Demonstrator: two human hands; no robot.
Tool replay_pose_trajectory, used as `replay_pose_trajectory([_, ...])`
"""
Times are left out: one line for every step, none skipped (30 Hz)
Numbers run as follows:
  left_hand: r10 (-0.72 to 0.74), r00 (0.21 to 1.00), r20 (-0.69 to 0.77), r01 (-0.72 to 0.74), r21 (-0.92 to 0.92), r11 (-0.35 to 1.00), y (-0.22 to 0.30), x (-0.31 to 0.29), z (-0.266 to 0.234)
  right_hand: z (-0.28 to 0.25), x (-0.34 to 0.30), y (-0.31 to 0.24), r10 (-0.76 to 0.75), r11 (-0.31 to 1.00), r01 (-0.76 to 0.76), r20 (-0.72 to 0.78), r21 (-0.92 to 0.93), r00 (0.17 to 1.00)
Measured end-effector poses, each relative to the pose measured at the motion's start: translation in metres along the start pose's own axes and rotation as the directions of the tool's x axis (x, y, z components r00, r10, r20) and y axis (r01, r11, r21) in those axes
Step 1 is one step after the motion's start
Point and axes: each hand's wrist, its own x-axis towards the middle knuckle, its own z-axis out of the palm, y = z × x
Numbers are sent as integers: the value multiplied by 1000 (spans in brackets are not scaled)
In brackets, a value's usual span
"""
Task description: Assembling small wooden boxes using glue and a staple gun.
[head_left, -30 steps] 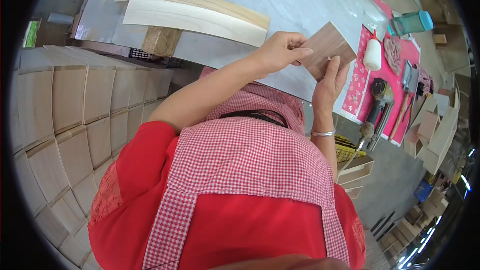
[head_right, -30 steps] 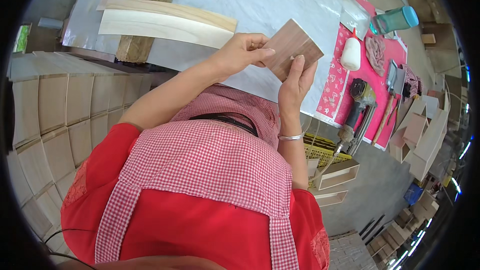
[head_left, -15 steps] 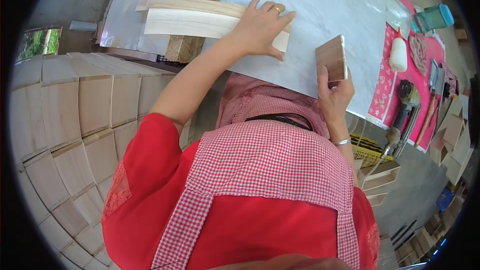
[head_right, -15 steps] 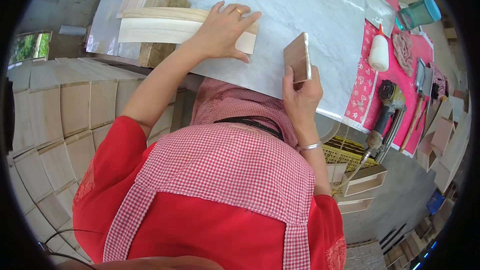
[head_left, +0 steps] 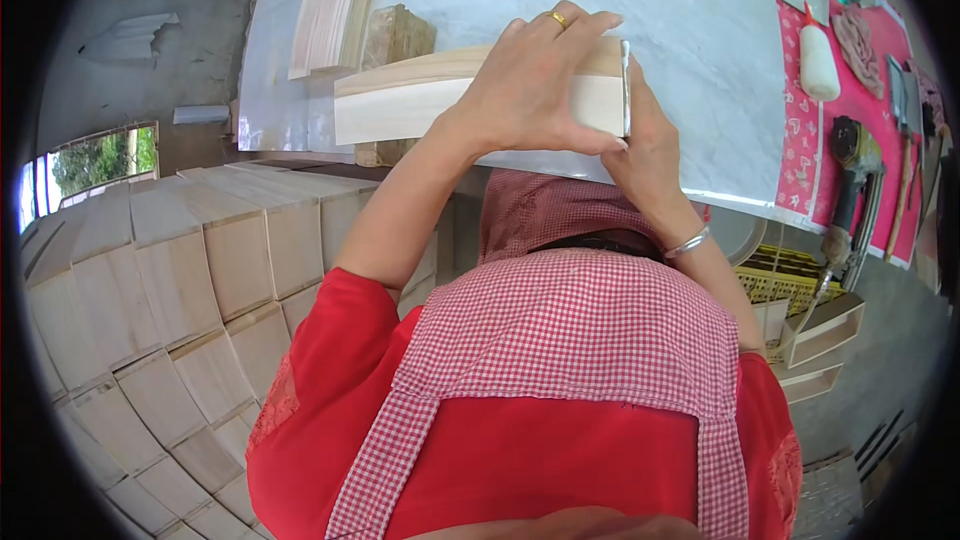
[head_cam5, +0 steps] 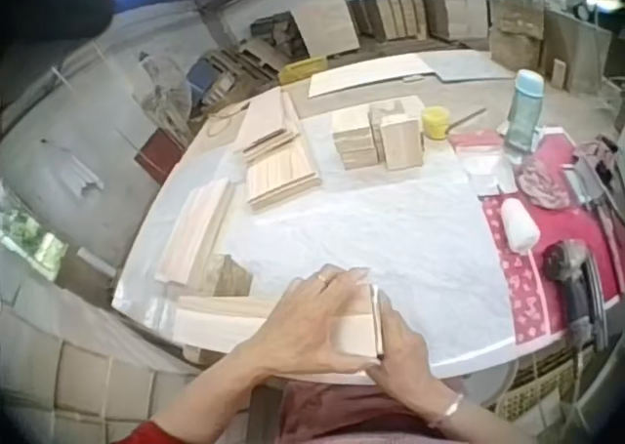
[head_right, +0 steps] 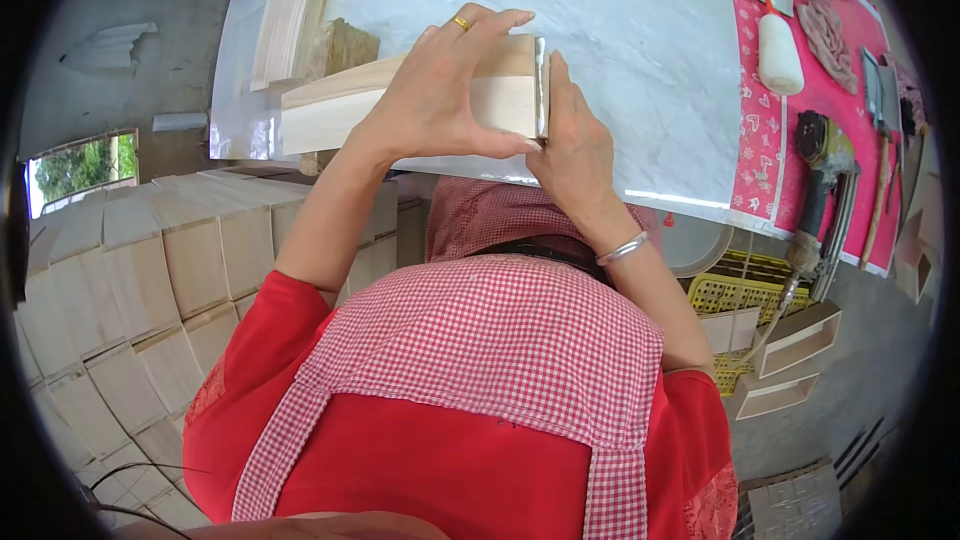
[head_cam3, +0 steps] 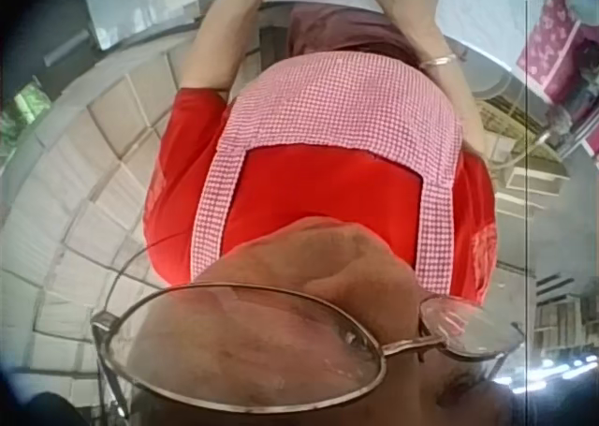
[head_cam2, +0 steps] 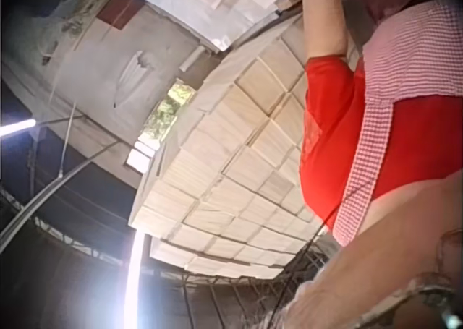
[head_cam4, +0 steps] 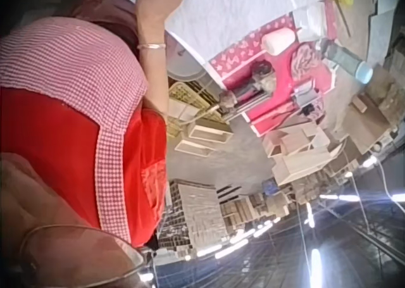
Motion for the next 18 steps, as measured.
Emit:
replay_pose_trajectory([-8, 1000, -10, 8, -3, 1000, -1, 1, 1, 1, 0, 0, 7, 1000, -7, -6, 7, 1000])
replay_pose_trajectory([-5, 1000, 0, 5, 1, 1000, -1, 0, 1, 1, 0, -1, 18, 1000, -18, 2, 11, 1000])
replay_pose_trajectory([-6, 1000, 0, 6, 7, 1000, -1, 0, -1, 1, 0, -1, 29, 999, -29, 9, 15, 1000])
replay_pose_trajectory([-6, 1000, -3, 6, 10, 1000, 1, 1, -2, 1, 0, -1, 39, 999, -39, 18, 16, 999])
replay_pose_trajectory([-6, 1000, -5, 6, 13, 1000, 2, 2, -2, 1, 0, 0, 47, 999, -47, 12, 19, 999])
replay_pose_trajectory([-2, 1000, 3, 2, 13, 1000, 2, 3, -2, 2, 0, 0, 43, 999, -43, 7, 28, 999])
replay_pose_trajectory([3, 1000, 9, -3, 1, 1000, 2, 5, -1, 2, -1, 0, 39, 999, -39, 2, 36, 999])
replay_pose_trajectory([8, 1000, 15, -7, -12, 1000, 3, 6, -1, 2, -1, 0, 35, 998, -35, -4, 44, 999])
replay_pose_trajectory([9, 1000, 18, -9, -22, 1000, 3, 7, -1, 2, -1, 0, 38, 998, -37, -7, 48, 999])
replay_pose_trajectory([11, 1000, 23, -10, -20, 1000, 3, 7, -1, 2, -1, 1, 36, 998, -35, -7, 43, 999])
replay_pose_trajectory([11, 1000, 25, -11, -11, 1000, 3, 8, 1, 2, -2, 1, 33, 999, -33, -7, 38, 999])
replay_pose_trajectory([11, 1000, 28, -11, -2, 1000, 3, 9, 2, 2, -1, 0, 31, 999, -31, -7, 32, 1000])
replay_pose_trajectory([11, 999, 31, -11, 7, 1000, 2, 10, 2, 2, -1, 0, 33, 999, -33, -11, 36, 999])
replay_pose_trajectory([13, 999, 35, -13, 6, 1000, 2, 10, 2, 1, 0, 0, 43, 998, -43, 4, 34, 999])
replay_pose_trajectory([11, 999, 37, -11, 1, 1000, 3, 11, 3, 1, 0, 0, 53, 998, -54, 19, 32, 998])
replay_pose_trajectory([9, 999, 39, -9, -4, 1000, 3, 12, 3, 1, 0, 0, 63, 998, -64, 34, 29, 997])
replay_pose_trajectory([7, 999, 41, -7, -9, 1000, 3, 12, 3, 1, 0, 1, 66, 997, -67, 32, 30, 997])
replay_pose_trajectory([8, 999, 44, -8, -9, 1000, 2, 12, 4, 1, -1, 1, 68, 997, -69, 35, 22, 997])
